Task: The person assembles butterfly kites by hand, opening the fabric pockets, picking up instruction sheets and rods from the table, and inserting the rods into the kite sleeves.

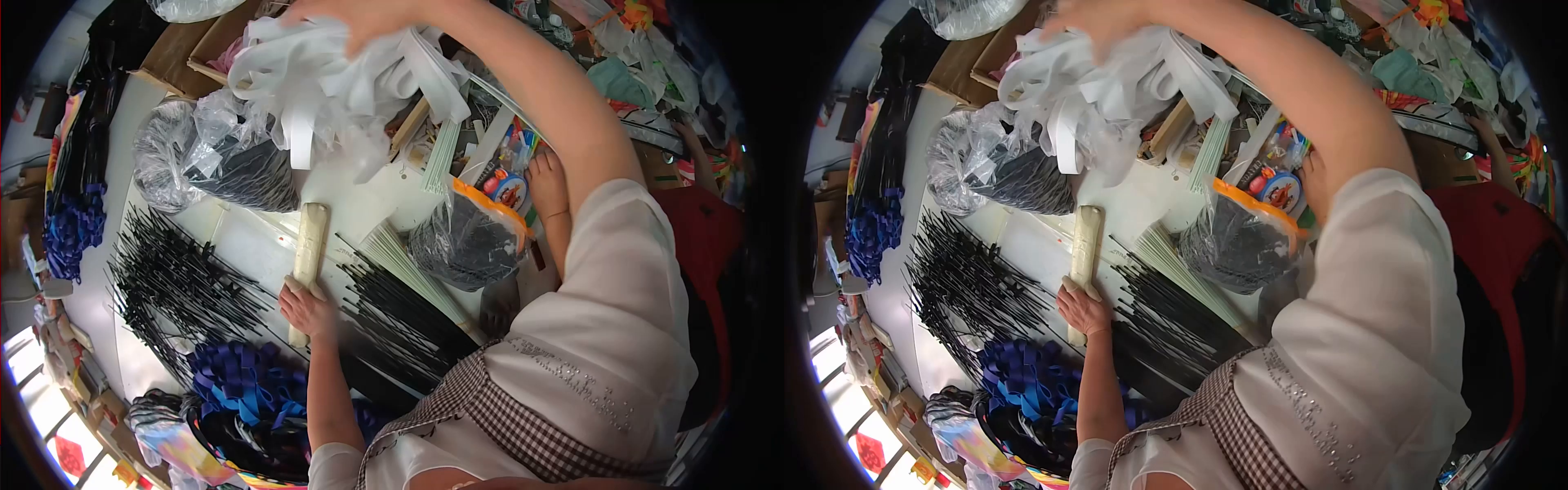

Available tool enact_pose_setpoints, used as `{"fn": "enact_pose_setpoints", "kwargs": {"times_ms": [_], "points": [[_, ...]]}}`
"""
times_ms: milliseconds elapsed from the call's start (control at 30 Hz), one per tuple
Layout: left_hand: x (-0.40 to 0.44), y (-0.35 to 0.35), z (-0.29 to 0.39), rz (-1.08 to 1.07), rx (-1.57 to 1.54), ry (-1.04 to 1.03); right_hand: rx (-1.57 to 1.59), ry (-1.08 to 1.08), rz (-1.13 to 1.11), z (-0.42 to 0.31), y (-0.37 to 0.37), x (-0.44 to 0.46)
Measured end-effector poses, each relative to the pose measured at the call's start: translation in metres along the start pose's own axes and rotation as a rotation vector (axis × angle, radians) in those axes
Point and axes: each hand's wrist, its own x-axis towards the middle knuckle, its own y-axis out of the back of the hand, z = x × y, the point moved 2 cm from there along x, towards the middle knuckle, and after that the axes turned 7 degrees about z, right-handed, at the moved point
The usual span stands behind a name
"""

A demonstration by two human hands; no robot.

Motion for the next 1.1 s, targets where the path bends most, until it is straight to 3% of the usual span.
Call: {"fn": "enact_pose_setpoints", "kwargs": {"times_ms": [33, 100, 133, 200, 367, 500, 600, 667, 1100], "points": [[0.000, 0.001, 0.000, -0.001, -0.004, 0.001, -0.110, 0.054, 0.038, -0.018, -0.009, -0.021], [0.002, 0.003, 0.002, -0.064, -0.040, 0.055, -0.356, 0.005, -0.199, -0.057, -0.030, -0.055], [0.003, 0.004, 0.003, -0.094, -0.057, 0.080, -0.358, 0.001, -0.199, -0.054, -0.049, -0.059], [0.001, 0.001, 0.004, -0.060, -0.040, 0.055, -0.420, -0.225, -0.197, -0.044, -0.095, -0.059], [-0.002, 0.002, 0.003, -0.028, 0.006, 0.009, -0.594, -0.187, -0.115, -0.021, -0.140, -0.031], [0.001, -0.001, 0.000, -0.002, 0.000, 0.006, -0.334, -0.191, -0.030, 0.004, -0.135, 0.000], [0.000, -0.001, -0.003, 0.005, 0.008, -0.006, -0.289, -0.190, -0.211, 0.033, -0.109, 0.022], [-0.001, -0.001, 0.000, 0.002, 0.011, 0.002, 0.860, -0.369, -0.125, 0.069, -0.111, 0.025], [-0.004, -0.005, -0.002, 0.014, 0.015, 0.000, 0.496, -0.317, -0.078, 0.062, -0.097, 0.029]]}}
